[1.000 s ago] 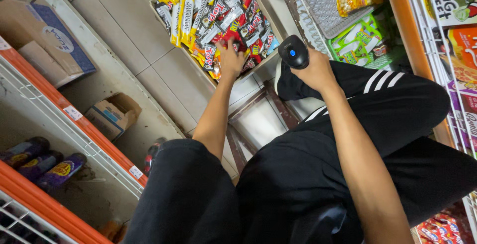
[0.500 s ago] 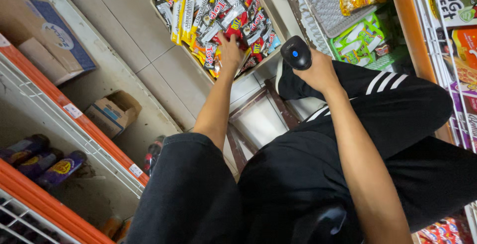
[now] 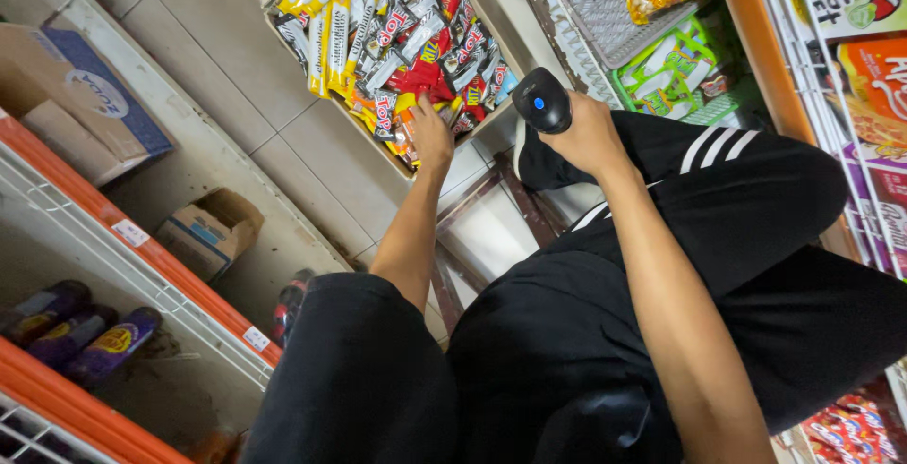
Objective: The person scans several packaged food items using a handheld barcode scanner, picking them from a shelf and a box on the floor.
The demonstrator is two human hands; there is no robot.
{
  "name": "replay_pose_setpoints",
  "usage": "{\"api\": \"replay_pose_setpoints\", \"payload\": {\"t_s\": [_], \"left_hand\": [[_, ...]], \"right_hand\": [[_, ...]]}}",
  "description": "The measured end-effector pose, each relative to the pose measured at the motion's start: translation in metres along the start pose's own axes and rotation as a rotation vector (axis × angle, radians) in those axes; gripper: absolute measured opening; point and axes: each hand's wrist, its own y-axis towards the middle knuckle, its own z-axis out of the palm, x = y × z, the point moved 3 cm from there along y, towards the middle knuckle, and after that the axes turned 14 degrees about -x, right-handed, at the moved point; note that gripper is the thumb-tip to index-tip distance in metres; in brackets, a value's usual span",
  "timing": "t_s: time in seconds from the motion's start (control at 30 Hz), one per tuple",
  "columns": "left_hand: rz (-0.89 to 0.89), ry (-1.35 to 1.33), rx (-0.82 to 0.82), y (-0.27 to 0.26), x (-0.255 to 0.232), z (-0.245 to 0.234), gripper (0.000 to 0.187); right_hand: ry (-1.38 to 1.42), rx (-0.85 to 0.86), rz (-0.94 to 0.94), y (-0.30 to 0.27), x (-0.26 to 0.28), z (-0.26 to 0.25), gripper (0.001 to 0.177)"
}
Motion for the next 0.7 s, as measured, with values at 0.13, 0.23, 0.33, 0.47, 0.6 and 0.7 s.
{"api": "replay_pose_setpoints", "payload": {"t_s": [0.13,0.23,0.33,0.47,0.6,0.7], "left_hand": [[0.048,-0.069,0.165,0.0,0.001,0.002,0.049],[0.205,0.006,0.222,0.01,-0.015,-0.023,0.059],[0.269,0.012,0.147,0.022,-0.034,-0.04,0.06],[0.164,-0.029,0.114,0.044,-0.047,-0.033,0.054],[0.158,0.056,0.039,0.051,-0.057,-0.025,0.054],[0.161,0.13,0.054,0.058,-0.063,-0.025,0.05]], "right_hand": [[-0.009,0.017,-0.015,-0.002,-0.002,0.002,0.035],[-0.013,0.004,-0.048,0.001,0.001,0.002,0.037],[-0.007,0.041,-0.031,0.0,0.004,0.007,0.035],[0.016,0.013,-0.071,0.003,0.008,0.009,0.037],[-0.022,0.04,-0.051,0.006,0.006,0.009,0.036],[-0.025,0.043,-0.034,0.008,0.007,0.012,0.034]]}}
